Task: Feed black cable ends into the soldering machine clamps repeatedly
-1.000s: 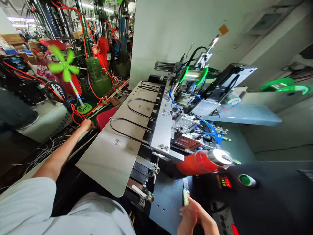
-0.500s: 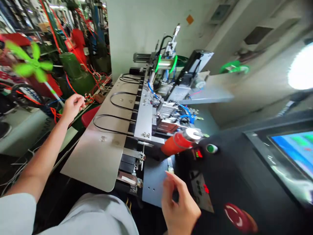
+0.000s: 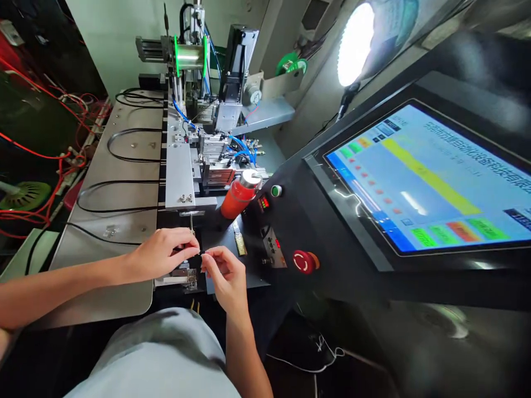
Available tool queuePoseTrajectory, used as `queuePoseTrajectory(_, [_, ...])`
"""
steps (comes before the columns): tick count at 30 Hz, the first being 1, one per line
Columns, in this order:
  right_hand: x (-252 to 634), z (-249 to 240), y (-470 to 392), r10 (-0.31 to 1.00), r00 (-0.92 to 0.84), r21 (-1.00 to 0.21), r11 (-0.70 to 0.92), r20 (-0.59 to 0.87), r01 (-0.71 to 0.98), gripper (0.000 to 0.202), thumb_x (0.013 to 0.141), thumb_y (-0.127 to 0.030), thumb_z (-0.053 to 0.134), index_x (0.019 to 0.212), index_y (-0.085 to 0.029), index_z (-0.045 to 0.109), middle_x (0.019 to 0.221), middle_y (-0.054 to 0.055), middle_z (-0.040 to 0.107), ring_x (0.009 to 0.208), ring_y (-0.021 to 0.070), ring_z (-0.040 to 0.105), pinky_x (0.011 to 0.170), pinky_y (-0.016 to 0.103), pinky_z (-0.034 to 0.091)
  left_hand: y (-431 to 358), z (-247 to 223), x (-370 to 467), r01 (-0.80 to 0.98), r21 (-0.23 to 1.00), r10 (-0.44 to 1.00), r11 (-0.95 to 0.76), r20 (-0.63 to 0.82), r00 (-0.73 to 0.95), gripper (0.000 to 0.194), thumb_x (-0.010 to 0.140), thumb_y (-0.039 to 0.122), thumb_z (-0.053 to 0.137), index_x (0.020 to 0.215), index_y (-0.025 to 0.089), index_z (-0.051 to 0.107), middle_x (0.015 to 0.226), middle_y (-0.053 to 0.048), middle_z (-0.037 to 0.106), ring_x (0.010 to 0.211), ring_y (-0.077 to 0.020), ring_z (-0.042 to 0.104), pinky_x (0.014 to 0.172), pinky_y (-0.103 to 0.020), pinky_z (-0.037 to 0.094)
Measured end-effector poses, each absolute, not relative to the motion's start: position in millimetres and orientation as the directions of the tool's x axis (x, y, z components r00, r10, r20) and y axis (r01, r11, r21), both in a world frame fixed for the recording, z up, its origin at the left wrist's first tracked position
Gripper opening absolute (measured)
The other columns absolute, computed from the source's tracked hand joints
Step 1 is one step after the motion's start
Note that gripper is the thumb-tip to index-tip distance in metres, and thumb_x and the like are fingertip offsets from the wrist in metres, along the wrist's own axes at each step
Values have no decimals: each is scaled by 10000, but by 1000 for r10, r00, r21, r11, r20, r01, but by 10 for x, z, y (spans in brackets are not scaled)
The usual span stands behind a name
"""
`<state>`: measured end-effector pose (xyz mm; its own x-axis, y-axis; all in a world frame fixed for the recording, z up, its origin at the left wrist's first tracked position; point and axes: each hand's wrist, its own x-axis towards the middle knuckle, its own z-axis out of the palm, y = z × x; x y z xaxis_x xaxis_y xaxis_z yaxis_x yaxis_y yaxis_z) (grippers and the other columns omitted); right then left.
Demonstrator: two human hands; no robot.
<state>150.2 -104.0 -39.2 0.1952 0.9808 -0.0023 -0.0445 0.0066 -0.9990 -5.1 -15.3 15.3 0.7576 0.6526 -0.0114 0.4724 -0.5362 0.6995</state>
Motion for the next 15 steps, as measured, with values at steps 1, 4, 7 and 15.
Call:
queuePoseTrajectory(1, [1499, -402, -1037, 981, 195, -998, -6, -18, -66, 215, 856, -362, 600, 760, -169, 606, 637, -9, 592, 566, 99, 536, 514, 207, 440, -156, 145, -67, 468, 701, 644, -538, -16, 765, 204, 930, 250, 480, 835, 159, 636, 757, 1, 616, 654, -104, 538, 621, -203, 387])
queuePoseTrajectory(4, [1534, -423, -1000, 993, 57, -980, -88, -99, -177, 247, 799, -379, 637, 686, -173, 560, 554, -42, 518, 494, 79, 446, 469, 199, 376, -183, 180, -112, 441, 705, 569, -556, -64, 820, 217, 937, 241, 464, 830, 156, 632, 763, -1, 614, 654, -102, 524, 615, -205, 373])
queuePoseTrajectory(7, [1562, -407, -949, 980, -136, -946, -179, -147, -271, 264, 746, -348, 667, 621, -175, 511, 499, -71, 448, 448, 56, 344, 438, 189, 291, -201, 246, -135, 414, 723, 472, -553, -139, 871, 209, 928, 220, 470, 798, 157, 622, 743, 9, 595, 651, -97, 511, 608, -203, 362])
queuePoseTrajectory(15, [1147, -274, -939, 876, 471, -987, 151, 106, -60, 249, 884, -334, 561, 693, -190, 491, 609, -46, 457, 529, 77, 403, 495, 204, 363, -266, 193, -51, 363, 915, 743, -175, -119, 659, 246, 940, 321, 455, 788, 152, 548, 729, 26, 485, 530, -61, 484, 503, -182, 406])
